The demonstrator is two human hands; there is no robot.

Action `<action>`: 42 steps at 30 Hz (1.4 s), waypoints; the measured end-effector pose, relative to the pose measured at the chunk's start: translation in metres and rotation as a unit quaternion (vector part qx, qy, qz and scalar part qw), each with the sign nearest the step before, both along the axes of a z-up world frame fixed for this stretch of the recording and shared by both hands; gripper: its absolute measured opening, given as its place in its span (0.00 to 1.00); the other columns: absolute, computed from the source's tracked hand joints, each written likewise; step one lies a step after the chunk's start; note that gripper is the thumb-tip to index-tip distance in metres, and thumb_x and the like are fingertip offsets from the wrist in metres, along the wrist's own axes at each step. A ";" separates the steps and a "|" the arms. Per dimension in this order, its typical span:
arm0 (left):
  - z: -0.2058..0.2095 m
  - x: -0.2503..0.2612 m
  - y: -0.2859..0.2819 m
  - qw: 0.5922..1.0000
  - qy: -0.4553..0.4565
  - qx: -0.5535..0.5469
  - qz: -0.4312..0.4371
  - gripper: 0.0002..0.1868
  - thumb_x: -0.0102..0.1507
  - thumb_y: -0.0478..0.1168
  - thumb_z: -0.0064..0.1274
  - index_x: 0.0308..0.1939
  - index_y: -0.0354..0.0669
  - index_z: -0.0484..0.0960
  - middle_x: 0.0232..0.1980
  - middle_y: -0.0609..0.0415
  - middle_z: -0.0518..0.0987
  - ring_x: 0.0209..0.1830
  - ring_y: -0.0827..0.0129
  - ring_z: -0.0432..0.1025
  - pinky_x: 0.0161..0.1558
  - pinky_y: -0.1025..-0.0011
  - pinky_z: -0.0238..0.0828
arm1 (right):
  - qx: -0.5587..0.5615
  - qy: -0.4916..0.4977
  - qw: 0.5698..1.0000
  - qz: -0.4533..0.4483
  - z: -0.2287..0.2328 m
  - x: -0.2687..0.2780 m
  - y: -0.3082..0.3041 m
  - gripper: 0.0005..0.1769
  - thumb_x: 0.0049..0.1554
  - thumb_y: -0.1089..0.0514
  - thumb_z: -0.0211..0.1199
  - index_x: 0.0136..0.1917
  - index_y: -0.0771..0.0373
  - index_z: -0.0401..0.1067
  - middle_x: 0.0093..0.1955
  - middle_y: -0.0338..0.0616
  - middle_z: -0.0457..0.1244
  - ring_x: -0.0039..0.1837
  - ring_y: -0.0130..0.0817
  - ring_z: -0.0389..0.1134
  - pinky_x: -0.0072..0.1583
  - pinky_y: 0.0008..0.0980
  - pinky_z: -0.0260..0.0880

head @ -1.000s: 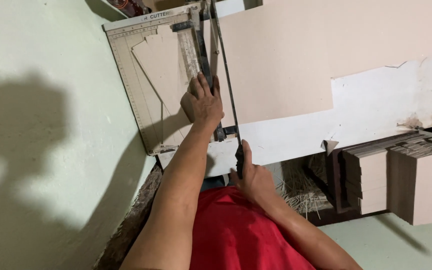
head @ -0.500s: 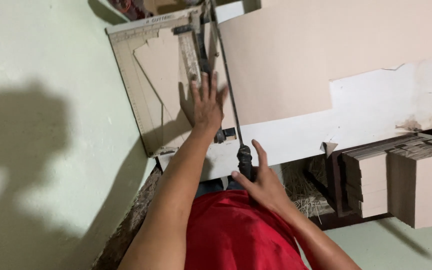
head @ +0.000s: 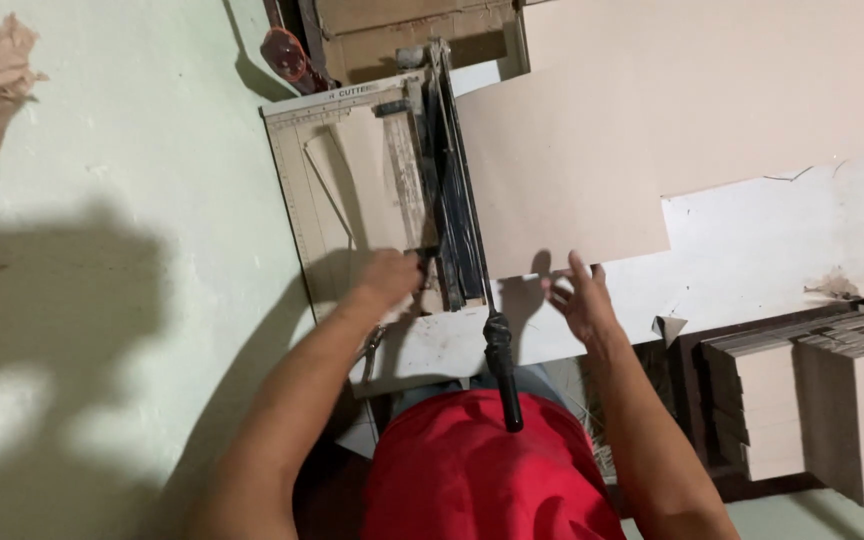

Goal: The person uses a manual paper cutter to trim large sheets of light-colored paper. They align the paper against the guide, pull down the lever to cut, and then remove the cut pieces, repeating the process for multiple sheets.

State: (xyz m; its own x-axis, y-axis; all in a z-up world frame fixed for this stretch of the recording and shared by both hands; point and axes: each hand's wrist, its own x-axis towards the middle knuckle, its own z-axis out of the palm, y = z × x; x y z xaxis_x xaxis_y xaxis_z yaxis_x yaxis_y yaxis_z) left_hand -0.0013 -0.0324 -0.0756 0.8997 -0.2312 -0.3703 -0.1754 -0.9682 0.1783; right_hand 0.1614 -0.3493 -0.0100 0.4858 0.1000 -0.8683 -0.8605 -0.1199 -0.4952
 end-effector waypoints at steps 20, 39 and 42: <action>0.120 0.102 -0.037 0.926 0.175 -0.083 0.324 0.51 0.62 0.61 0.59 0.79 0.45 0.52 0.81 0.32 0.38 0.82 0.37 0.32 0.76 0.36 0.30 | -0.055 -0.087 0.986 0.132 -0.013 -0.015 0.025 0.15 0.66 0.48 0.61 0.49 0.61 0.77 0.53 0.49 0.72 0.49 0.43 0.76 0.55 0.47 0.77; 0.055 0.109 -0.055 0.924 0.218 0.013 0.314 0.62 0.59 0.52 0.65 0.82 0.46 0.33 0.80 0.28 0.26 0.81 0.35 0.25 0.66 0.24 0.46 | -0.185 -0.145 0.785 0.573 0.161 -0.096 0.082 0.45 0.58 0.42 0.56 0.81 0.54 0.40 0.45 0.71 0.70 0.49 0.70 0.73 0.50 0.58 0.74; 0.065 0.111 -0.053 0.920 0.236 0.025 0.313 0.62 0.59 0.52 0.65 0.81 0.47 0.34 0.80 0.29 0.27 0.81 0.36 0.25 0.67 0.25 0.45 | -0.220 -0.141 0.767 0.587 0.100 -0.113 0.069 0.42 0.58 0.45 0.56 0.79 0.50 0.42 0.45 0.66 0.71 0.49 0.67 0.74 0.49 0.56 0.75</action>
